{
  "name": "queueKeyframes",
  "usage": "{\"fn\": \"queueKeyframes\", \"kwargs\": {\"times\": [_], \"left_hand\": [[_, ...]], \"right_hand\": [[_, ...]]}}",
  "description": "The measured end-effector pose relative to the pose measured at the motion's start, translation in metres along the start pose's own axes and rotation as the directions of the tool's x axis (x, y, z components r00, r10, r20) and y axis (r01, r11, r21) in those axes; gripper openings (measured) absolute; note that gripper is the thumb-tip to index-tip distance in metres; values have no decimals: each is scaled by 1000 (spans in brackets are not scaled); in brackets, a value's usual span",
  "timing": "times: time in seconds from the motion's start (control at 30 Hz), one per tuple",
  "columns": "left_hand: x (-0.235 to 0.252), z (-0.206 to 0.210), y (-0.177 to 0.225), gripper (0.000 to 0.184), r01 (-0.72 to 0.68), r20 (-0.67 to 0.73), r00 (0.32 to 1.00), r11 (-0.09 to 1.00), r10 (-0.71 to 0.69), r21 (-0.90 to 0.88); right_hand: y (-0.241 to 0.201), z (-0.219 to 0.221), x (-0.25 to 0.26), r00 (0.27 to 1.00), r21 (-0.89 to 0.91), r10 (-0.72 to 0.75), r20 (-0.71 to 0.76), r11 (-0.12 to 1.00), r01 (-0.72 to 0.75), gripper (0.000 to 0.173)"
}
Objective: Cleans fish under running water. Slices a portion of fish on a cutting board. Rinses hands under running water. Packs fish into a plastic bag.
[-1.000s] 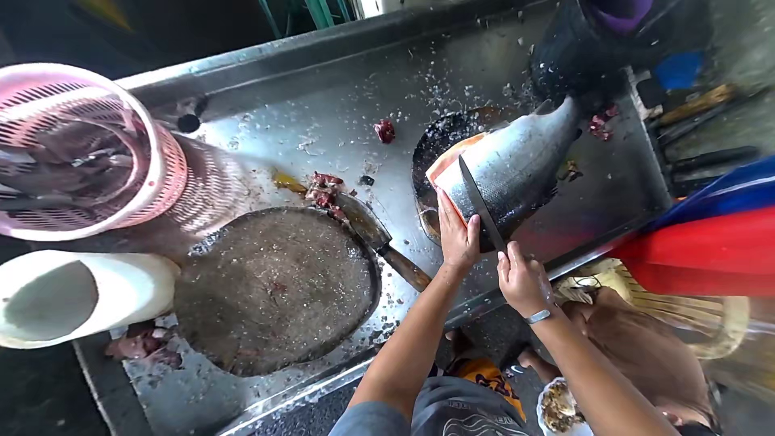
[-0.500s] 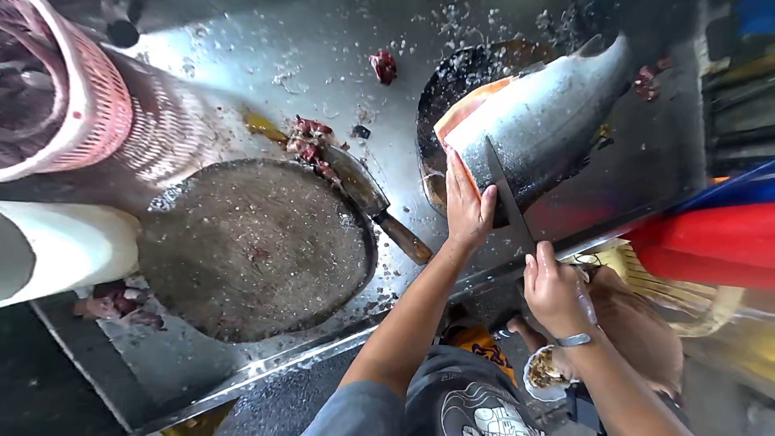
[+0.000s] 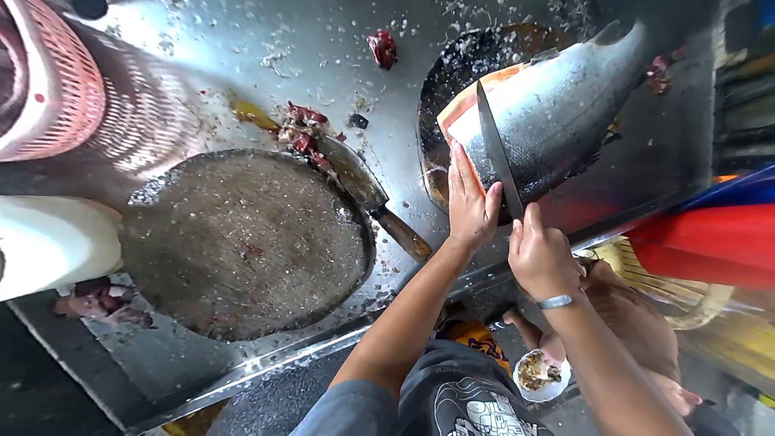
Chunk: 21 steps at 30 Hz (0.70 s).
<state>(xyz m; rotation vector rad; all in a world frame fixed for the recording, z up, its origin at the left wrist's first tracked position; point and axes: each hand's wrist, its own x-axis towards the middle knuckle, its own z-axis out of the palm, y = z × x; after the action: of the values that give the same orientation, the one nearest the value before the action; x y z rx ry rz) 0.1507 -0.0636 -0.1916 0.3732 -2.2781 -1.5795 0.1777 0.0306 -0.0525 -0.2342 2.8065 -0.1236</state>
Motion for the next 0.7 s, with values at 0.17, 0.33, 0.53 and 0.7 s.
{"fn": "queueKeyframes", "kwargs": {"times": [0.17,0.33,0.53,0.7], "left_hand": [[-1,-1,0,90,-4,14,1000,1000,4,8],[-1,-1,0,91,-26,6,1000,1000,26,10],[-2,0,-2,92,-19,1,1000,1000,19,14],[-1,1,-1,91,-9,-4,1000,1000,10,29]], "right_hand": [[1,9,11,998,8,-39,-48,999,39,32],[21,8,-25,998,-41,-45,-42,998,44,37],[11,-6,-30,1000,-112,2,27,994,1,30],[-19,-10,19,993,-61,64,102,996,-58,25]]}}
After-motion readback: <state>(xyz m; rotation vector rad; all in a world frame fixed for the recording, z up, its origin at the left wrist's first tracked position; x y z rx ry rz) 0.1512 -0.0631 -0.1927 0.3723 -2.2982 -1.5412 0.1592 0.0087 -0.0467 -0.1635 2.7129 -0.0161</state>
